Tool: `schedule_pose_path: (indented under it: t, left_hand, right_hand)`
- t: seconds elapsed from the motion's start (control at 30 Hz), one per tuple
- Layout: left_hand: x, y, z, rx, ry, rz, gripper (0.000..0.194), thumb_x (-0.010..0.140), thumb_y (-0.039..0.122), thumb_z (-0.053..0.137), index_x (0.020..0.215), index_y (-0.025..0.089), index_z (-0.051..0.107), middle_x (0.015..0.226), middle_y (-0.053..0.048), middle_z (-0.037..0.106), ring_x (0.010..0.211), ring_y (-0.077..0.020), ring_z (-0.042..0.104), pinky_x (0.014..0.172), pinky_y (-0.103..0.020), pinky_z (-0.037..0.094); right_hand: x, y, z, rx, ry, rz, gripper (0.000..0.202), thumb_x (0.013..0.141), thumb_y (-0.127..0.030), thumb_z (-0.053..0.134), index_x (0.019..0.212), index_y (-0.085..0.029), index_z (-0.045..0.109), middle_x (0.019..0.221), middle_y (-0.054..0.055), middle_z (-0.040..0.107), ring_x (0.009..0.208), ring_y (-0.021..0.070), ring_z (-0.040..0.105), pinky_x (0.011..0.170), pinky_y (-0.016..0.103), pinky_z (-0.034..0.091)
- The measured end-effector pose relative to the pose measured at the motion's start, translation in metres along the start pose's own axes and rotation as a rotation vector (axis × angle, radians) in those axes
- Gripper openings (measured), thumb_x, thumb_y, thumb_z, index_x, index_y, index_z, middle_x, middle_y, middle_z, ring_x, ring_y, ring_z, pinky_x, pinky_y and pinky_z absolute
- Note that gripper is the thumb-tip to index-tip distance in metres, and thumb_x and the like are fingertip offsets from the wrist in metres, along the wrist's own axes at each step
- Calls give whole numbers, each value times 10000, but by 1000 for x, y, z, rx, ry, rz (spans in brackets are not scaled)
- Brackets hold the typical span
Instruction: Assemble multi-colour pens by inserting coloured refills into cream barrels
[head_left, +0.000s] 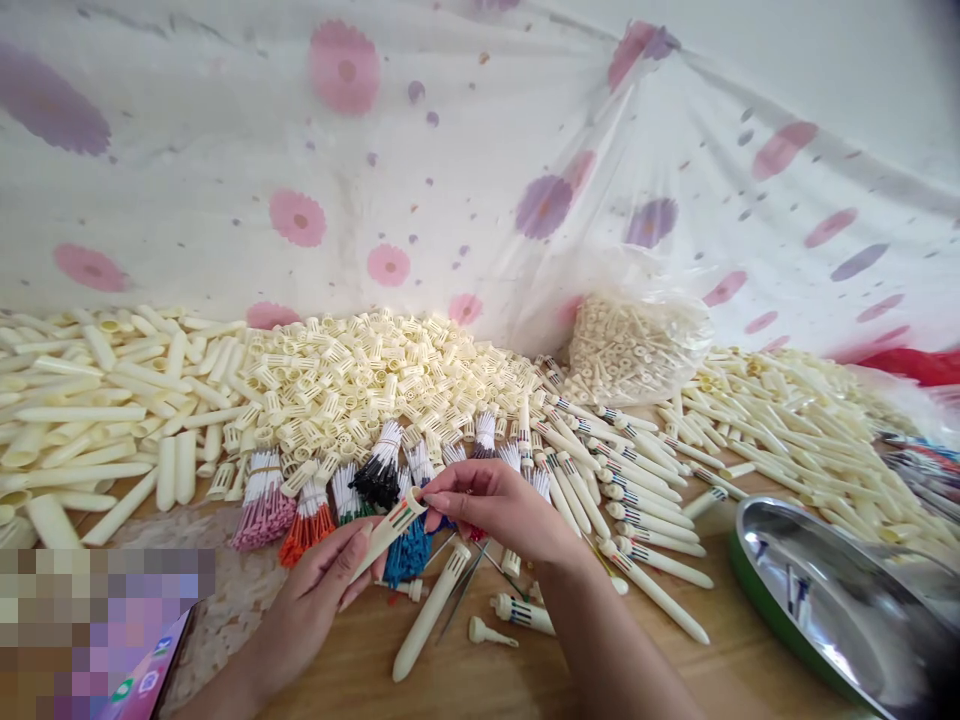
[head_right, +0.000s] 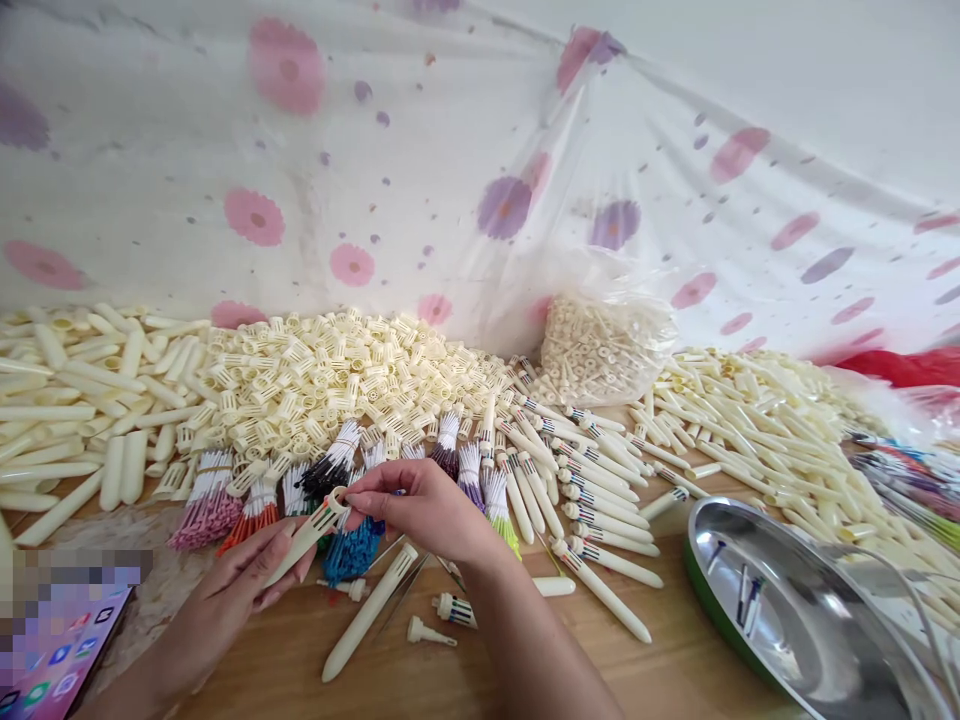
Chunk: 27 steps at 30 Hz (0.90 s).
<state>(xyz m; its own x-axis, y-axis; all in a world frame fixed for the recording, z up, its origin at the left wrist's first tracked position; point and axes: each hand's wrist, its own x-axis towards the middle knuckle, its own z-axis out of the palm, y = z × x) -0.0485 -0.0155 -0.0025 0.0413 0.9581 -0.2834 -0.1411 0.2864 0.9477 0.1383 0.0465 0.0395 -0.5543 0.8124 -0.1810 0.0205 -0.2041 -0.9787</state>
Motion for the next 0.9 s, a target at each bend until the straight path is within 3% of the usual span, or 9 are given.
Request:
schedule_pose_path:
  t: [0.23, 0.4, 0.53, 0.67, 0.8, 0.9]
  left_hand:
    - [1, -7, -8, 23, -37, 15, 401, 651, 531, 691, 908, 227, 741, 584, 4, 590, 546, -137, 491, 500, -211, 430]
    - [0, -12, -17, 232, -106, 81, 366, 760, 519, 583, 972, 254, 720, 712, -21, 662, 710, -197, 581, 698, -271, 481]
    - [0, -6, -19, 411, -177, 96, 324, 793, 500, 546, 985, 296, 707, 810, -14, 694, 829, -217, 590, 813, -284, 445]
    - [0, 2, -18, 464, -225, 39, 303, 784, 494, 556, 966, 306, 709, 868, -3, 713, 866, -221, 594, 775, -266, 442]
    - [-1, 4, -18, 434, -231, -46, 340, 771, 516, 558, 964, 282, 711, 730, 2, 704, 715, -189, 587, 650, -250, 435]
    - [-3, 7, -19, 372, -142, -20, 356, 738, 540, 586, 938, 276, 718, 764, -1, 712, 710, -178, 577, 625, -237, 426]
  right_hand:
    - [-4, 1, -6, -7, -69, -22, 222, 720, -348, 684, 786, -136, 677, 642, -5, 650, 569, 76, 546, 547, 204, 407]
    - [-7, 0, -14, -128, -199, -37, 126, 758, -241, 628, 807, -134, 672, 644, -11, 644, 625, 90, 580, 620, 215, 440]
    - [-11, -8, -21, -342, -297, -93, 102, 762, -156, 582, 790, -121, 674, 644, -3, 642, 635, 99, 579, 638, 215, 442]
    - [-14, -13, -22, -602, -364, -189, 154, 770, -99, 536, 768, -121, 689, 668, 16, 648, 656, 107, 566, 641, 210, 434]
    - [-13, -9, -20, -449, -340, -116, 122, 769, -152, 571, 779, -111, 685, 658, 13, 641, 606, 93, 549, 606, 203, 426]
    - [-12, -5, -18, -244, -309, -9, 177, 784, -237, 592, 866, -107, 678, 610, -6, 617, 504, 59, 486, 487, 174, 362]
